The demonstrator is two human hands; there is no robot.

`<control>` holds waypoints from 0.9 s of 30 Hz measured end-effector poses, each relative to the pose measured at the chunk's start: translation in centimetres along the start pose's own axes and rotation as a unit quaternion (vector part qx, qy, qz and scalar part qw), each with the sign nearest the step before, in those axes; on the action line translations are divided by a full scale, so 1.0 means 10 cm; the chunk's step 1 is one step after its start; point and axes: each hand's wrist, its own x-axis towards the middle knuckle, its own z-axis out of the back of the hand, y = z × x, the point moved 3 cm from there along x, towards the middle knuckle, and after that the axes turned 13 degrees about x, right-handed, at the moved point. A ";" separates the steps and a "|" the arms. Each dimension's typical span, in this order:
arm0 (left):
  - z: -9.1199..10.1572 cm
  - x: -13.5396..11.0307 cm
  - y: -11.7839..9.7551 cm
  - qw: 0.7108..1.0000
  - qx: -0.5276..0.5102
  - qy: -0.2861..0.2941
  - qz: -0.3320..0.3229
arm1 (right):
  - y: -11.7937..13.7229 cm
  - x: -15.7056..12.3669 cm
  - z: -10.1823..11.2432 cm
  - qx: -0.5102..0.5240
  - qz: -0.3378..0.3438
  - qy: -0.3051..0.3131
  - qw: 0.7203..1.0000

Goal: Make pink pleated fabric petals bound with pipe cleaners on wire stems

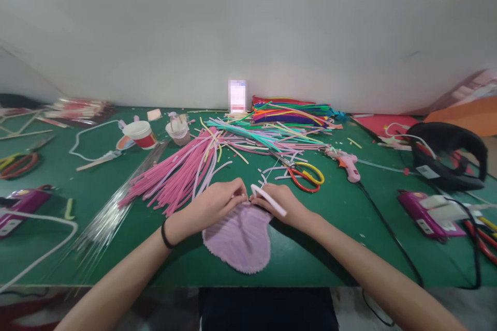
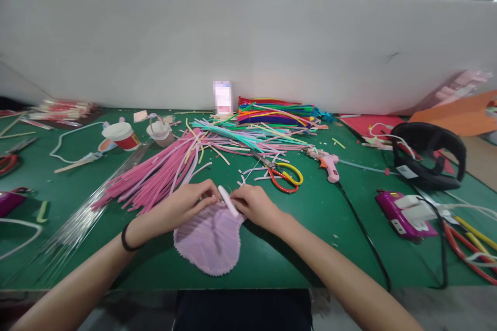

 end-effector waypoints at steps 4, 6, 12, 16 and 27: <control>-0.14 0.06 0.19 0.986 -0.150 -0.038 0.069 | -0.03 -0.02 0.04 0.059 -0.032 -0.015 0.998; -0.23 0.09 0.31 0.967 -0.240 -0.026 0.081 | -0.04 -0.03 0.05 0.064 -0.027 -0.022 0.997; -0.33 0.09 0.40 0.952 -0.289 -0.021 0.101 | 0.03 -0.01 0.02 0.045 0.016 -0.011 0.999; -0.29 0.09 0.33 0.957 -0.277 -0.040 0.074 | 0.06 0.02 -0.05 0.055 0.014 -0.006 0.998; -0.41 0.10 0.20 0.925 -0.365 -0.052 0.096 | -0.01 -0.01 -0.15 0.143 -0.080 -0.085 0.983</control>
